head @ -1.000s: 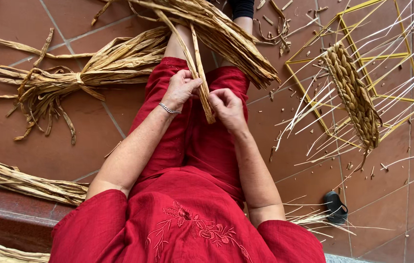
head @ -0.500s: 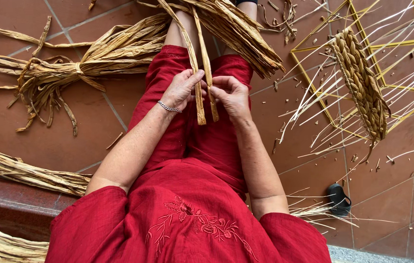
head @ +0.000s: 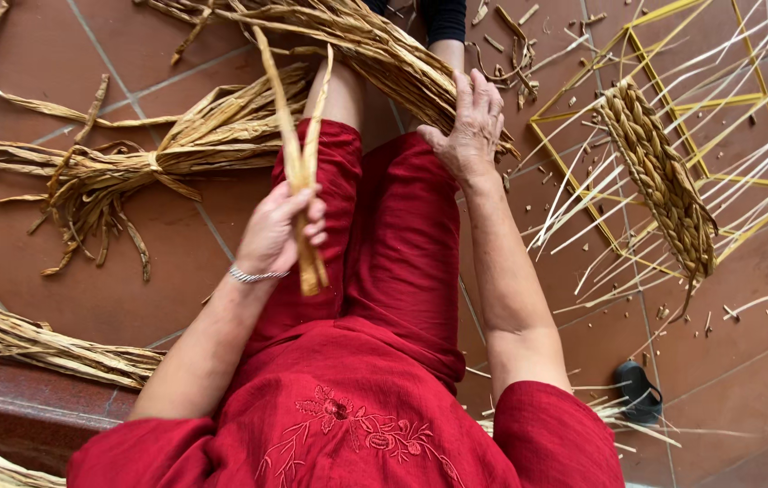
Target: The person sits on a tiled floor and repeatedly picks up bundles of dried plant strips, separates them into smaller groups, and places them aside. The hands sort and align the strips without using any tools.
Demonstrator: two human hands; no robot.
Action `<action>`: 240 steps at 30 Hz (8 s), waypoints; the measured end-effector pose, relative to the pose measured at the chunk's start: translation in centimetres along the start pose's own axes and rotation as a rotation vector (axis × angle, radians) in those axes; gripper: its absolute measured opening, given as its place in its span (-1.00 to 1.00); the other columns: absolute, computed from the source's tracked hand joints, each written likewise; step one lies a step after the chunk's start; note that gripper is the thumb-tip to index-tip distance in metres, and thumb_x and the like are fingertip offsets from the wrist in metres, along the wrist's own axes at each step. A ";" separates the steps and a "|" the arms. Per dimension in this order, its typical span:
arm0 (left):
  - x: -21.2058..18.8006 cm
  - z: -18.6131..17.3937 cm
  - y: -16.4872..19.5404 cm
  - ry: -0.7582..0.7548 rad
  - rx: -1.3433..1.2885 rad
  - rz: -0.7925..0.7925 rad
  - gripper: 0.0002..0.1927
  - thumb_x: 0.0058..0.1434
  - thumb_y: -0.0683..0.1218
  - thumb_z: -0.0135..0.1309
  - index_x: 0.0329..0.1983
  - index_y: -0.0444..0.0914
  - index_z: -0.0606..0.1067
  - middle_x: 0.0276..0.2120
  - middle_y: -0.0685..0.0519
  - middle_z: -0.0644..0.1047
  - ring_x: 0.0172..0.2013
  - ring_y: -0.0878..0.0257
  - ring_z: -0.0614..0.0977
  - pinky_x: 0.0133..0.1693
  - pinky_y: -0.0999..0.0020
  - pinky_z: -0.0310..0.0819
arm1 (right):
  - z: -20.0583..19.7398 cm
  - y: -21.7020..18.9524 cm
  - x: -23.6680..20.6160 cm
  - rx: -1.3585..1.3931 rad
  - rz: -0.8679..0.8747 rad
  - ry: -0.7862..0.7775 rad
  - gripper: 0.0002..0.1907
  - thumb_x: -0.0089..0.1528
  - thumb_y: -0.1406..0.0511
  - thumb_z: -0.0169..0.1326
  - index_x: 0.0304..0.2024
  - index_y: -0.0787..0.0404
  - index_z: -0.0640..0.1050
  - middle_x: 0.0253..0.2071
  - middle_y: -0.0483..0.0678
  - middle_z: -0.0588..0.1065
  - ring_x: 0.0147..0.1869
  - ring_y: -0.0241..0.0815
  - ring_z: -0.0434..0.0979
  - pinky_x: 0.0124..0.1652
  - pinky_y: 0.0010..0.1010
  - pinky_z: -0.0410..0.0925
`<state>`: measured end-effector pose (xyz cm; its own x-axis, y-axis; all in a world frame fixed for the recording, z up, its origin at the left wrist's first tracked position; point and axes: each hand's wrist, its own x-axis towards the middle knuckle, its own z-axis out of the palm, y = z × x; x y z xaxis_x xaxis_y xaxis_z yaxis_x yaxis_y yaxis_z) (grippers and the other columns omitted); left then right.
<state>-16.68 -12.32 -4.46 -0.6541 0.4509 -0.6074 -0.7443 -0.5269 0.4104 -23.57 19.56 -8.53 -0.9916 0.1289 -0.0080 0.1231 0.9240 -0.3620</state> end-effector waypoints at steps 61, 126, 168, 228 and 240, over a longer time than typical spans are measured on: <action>4.7 -5.8 -5.7 -0.044 0.006 -0.019 -0.78 0.36 -0.15 0.09 0.04 -0.28 0.51 -0.44 0.09 0.55 -0.52 0.35 0.53 -0.45 0.44 0.46 | -0.3 -5.2 -7.4 0.881 0.336 -0.638 -0.55 0.23 0.36 0.19 0.19 0.30 0.56 -0.21 -0.04 0.65 -0.23 -0.35 0.59 -0.22 -0.51 0.50; 4.3 -4.9 -7.7 -0.092 -0.008 0.212 -0.80 0.37 -0.06 0.18 -0.02 -0.23 0.54 -0.29 0.15 0.62 -0.40 0.47 0.60 -0.39 0.58 0.47 | 3.0 -12.4 -14.3 0.885 0.080 -0.140 -0.67 0.31 0.35 0.21 0.12 0.31 0.55 -0.30 -0.18 0.41 -0.27 -0.41 0.48 -0.26 -0.52 0.48; -2.5 -1.4 2.1 -0.168 -0.173 0.449 -0.73 0.47 0.01 0.11 0.14 -0.18 0.44 -0.50 0.19 0.33 -0.49 0.38 0.37 -0.39 0.38 0.40 | -0.5 -3.4 -12.9 0.022 -0.156 0.200 -0.50 0.04 0.15 0.43 -0.02 0.18 0.62 0.04 -0.01 0.51 0.14 0.07 0.37 0.05 -0.06 0.26; 6.1 -3.5 -6.0 0.085 0.220 0.185 -0.74 0.24 -0.15 0.34 -0.10 -0.34 0.54 -0.42 0.08 0.58 -0.61 0.39 0.52 -0.58 0.51 0.43 | 1.2 -7.7 -14.8 1.369 0.422 -0.718 -0.71 0.38 0.27 0.08 0.10 0.26 0.45 -0.17 0.00 0.64 -0.19 -0.28 0.66 -0.18 -0.48 0.53; 4.4 -3.9 -3.5 0.072 -0.026 0.231 -0.81 0.36 -0.12 0.20 -0.02 -0.27 0.54 -0.45 0.09 0.53 -0.58 0.37 0.47 -0.48 0.39 0.43 | -2.3 0.2 -6.7 0.669 0.033 0.029 -0.82 0.37 0.44 0.10 -0.04 0.15 0.65 -0.26 -0.13 0.59 -0.23 -0.37 0.55 -0.27 -0.52 0.45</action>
<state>-16.42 -11.31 -11.28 -0.7943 0.2641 -0.5471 -0.5719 -0.6290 0.5266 -16.78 19.68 -6.40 -0.9851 0.1717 -0.0069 0.0929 0.4983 -0.8620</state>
